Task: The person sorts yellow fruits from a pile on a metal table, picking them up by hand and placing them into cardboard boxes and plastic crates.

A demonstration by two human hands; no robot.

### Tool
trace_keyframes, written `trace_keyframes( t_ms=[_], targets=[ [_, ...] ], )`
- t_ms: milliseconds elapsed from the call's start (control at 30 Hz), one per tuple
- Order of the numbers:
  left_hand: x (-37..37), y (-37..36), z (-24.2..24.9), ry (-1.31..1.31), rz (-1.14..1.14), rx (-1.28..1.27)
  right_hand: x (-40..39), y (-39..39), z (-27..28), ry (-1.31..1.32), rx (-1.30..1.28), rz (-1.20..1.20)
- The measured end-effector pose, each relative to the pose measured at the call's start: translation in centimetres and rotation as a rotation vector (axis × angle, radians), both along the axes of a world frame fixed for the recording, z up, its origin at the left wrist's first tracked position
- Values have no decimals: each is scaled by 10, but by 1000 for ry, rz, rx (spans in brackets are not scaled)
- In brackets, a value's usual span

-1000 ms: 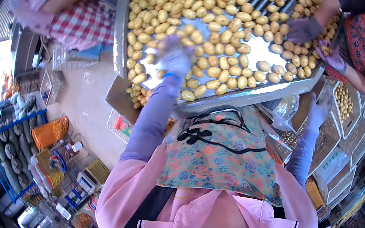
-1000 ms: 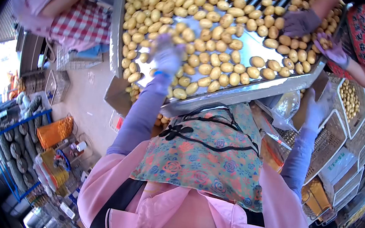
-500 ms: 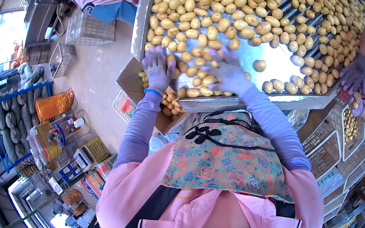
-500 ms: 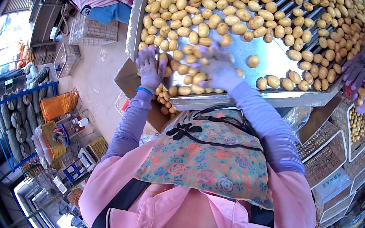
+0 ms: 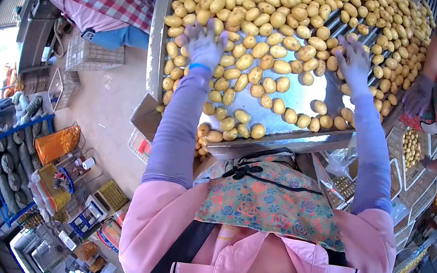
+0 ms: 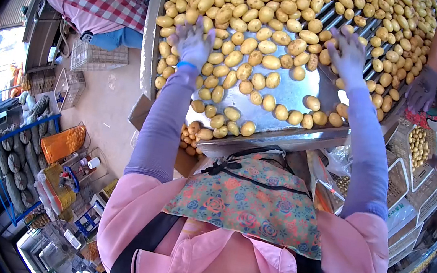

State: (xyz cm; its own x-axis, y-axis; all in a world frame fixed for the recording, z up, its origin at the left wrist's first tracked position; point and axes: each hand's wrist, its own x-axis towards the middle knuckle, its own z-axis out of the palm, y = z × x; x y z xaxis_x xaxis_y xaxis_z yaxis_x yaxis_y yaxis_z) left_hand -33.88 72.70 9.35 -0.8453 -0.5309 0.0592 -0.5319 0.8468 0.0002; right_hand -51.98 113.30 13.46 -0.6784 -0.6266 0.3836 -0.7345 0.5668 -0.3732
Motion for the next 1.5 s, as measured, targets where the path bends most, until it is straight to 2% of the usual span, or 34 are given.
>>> trace_keyframes(
  t_ms=[67,100,133,167,200,233,300,367,433,500,533,567,633,667,733,833,900,967,1000,1033,1067,1100,1167,1200,1233,1267,1333,1367,1400,1433,1467,1500],
  targets=[
    [-48,17,-5,11,-8,48,-35,-15,-2,172,482,-354],
    [-65,31,-4,23,-11,85,-50,-30,-9,-114,485,-349],
    [-72,54,8,2,-52,120,-58,-54,-16,-279,546,-350],
    [-72,78,19,-19,-93,151,-49,-73,-19,-237,434,-315],
    [-70,93,22,-41,-222,132,-35,-101,0,-222,558,-353],
    [-63,108,24,-69,-349,115,-21,-118,0,-199,577,-314],
    [-24,142,0,100,-532,140,1,-119,-8,-122,687,-247],
    [28,155,11,87,-682,332,30,-97,-12,-31,387,-65],
    [82,148,21,41,-834,369,68,-69,-7,19,395,-21],
    [127,129,18,56,-811,263,106,-33,-9,-2,328,36],
    [138,118,26,101,-713,385,125,-19,-5,-26,319,46],
    [145,113,36,46,-589,267,144,-10,-2,-50,309,59],
    [150,102,23,114,-496,184,178,-3,-4,-102,309,27],
    [143,102,20,118,-501,174,188,-4,-2,-92,344,68],
    [103,122,43,302,-700,304,203,-13,6,-70,375,103],
    [39,152,22,155,-605,209,217,-27,13,-194,239,57],
    [-2,155,17,103,-582,204,216,-27,7,-325,33,13],
    [-26,164,20,-173,-534,231,217,-12,21,-418,59,-10],
    [-26,160,34,-137,-589,347,219,-4,23,-768,-303,-40],
    [-20,168,43,-135,-597,342,219,3,25,-1102,-681,-64],
    [-13,180,52,0,-612,468,216,12,30,-1183,-667,-120],
    [-5,195,62,131,-628,595,218,14,33,-1186,-765,-217],
    [20,251,94,-56,-692,808,219,28,53,-1612,-1199,-363],
    [45,270,96,108,-889,731,219,35,61,-1584,-1348,-243],
    [59,281,99,287,-1081,641,217,67,26,-1627,-1335,-83],
    [66,275,91,292,-1084,643,213,103,-9,-1662,-1321,80],
    [90,231,46,289,-1001,529,210,139,30,-1065,-779,-332],
    [102,191,18,191,-1006,283,199,181,22,-978,-566,-446],
    [112,149,33,258,-974,601,197,185,52,-1036,-941,-608],
    [138,123,34,226,-848,342,186,201,51,-971,-1100,-514],
    [145,90,29,-54,-806,218,177,237,25,-511,-533,-830],
    [152,66,32,-174,-744,45,175,239,31,-503,-528,-838]
  ],
)
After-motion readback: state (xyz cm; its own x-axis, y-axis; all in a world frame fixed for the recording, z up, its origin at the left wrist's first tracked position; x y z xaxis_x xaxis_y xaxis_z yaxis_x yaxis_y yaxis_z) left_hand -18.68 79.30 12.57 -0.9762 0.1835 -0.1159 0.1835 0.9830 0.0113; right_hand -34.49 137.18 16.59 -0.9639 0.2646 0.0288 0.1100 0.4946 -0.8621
